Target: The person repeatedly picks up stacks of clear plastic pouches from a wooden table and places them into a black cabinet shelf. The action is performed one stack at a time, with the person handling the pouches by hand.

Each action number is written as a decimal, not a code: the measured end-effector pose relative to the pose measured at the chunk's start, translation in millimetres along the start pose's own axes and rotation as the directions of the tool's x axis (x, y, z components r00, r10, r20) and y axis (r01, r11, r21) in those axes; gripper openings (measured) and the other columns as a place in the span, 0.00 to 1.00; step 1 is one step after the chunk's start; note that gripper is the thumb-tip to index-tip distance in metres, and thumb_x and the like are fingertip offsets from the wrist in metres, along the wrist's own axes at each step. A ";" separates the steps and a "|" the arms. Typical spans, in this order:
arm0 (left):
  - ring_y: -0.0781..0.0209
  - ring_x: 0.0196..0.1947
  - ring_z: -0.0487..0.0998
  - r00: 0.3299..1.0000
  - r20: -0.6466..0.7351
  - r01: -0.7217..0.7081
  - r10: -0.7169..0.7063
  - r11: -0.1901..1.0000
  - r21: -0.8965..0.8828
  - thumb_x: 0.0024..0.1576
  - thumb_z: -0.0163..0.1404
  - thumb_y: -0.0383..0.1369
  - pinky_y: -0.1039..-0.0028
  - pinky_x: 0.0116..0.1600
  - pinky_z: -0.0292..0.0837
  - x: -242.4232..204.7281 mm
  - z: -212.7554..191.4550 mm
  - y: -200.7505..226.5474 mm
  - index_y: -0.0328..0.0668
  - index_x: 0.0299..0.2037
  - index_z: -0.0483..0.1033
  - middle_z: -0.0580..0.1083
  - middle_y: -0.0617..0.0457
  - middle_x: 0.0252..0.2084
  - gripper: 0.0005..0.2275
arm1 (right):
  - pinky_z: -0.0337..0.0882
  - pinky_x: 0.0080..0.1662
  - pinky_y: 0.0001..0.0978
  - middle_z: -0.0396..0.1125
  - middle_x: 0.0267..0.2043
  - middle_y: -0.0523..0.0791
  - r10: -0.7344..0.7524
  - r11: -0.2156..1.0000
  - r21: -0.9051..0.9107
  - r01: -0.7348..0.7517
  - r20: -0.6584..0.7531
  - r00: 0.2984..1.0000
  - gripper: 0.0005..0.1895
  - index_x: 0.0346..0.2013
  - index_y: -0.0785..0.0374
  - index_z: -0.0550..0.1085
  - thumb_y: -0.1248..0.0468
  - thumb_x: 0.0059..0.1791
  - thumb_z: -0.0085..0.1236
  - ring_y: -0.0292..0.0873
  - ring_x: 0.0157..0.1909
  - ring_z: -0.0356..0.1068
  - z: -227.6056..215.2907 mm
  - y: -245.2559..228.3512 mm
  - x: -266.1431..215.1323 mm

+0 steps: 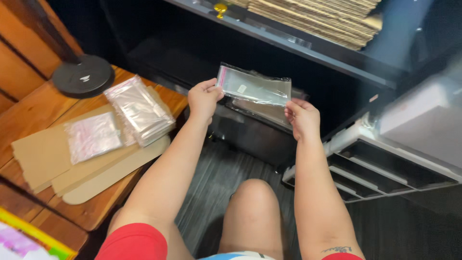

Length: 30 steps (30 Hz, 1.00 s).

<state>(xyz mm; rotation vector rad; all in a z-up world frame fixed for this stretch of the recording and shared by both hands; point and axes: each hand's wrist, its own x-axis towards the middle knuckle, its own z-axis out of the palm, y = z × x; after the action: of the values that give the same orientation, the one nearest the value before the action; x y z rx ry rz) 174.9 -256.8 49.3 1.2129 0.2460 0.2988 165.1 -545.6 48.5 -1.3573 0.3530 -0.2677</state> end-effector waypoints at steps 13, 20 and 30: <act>0.67 0.41 0.85 0.997 0.077 -0.030 -0.017 0.816 0.577 0.53 0.63 0.35 0.76 0.46 0.83 68.4 88.3 -40.0 0.58 0.51 0.83 0.83 0.62 0.38 0.15 | 0.81 0.33 0.20 0.72 0.33 0.50 -0.041 0.999 -0.032 0.035 -0.233 0.972 0.15 0.48 0.68 0.78 0.73 0.46 0.66 0.35 0.28 0.73 -47.7 31.2 73.6; 0.56 0.52 0.82 0.997 0.067 -0.018 -0.042 0.705 0.709 0.57 0.57 0.33 0.66 0.57 0.77 57.3 92.3 -36.9 0.58 0.49 0.85 0.82 0.59 0.42 0.11 | 0.81 0.33 0.25 0.74 0.34 0.53 -0.098 0.981 -0.185 0.057 -0.220 0.971 0.16 0.47 0.70 0.79 0.72 0.45 0.68 0.36 0.28 0.73 -57.3 48.0 88.4; 0.50 0.55 0.80 0.996 0.051 0.011 -0.070 0.682 0.731 0.59 0.53 0.31 0.63 0.60 0.76 37.5 88.0 -25.3 0.54 0.50 0.84 0.82 0.54 0.45 0.11 | 0.79 0.31 0.26 0.75 0.31 0.47 -0.147 0.929 -0.366 0.064 -0.202 0.968 0.15 0.44 0.66 0.80 0.68 0.44 0.70 0.34 0.24 0.72 -56.1 46.5 72.8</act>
<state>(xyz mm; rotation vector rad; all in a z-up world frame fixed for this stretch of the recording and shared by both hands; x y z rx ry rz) 242.5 -328.9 53.7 2.0194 0.3434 0.1035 208.9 -615.2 -13.5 -1.7132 0.5384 -0.4681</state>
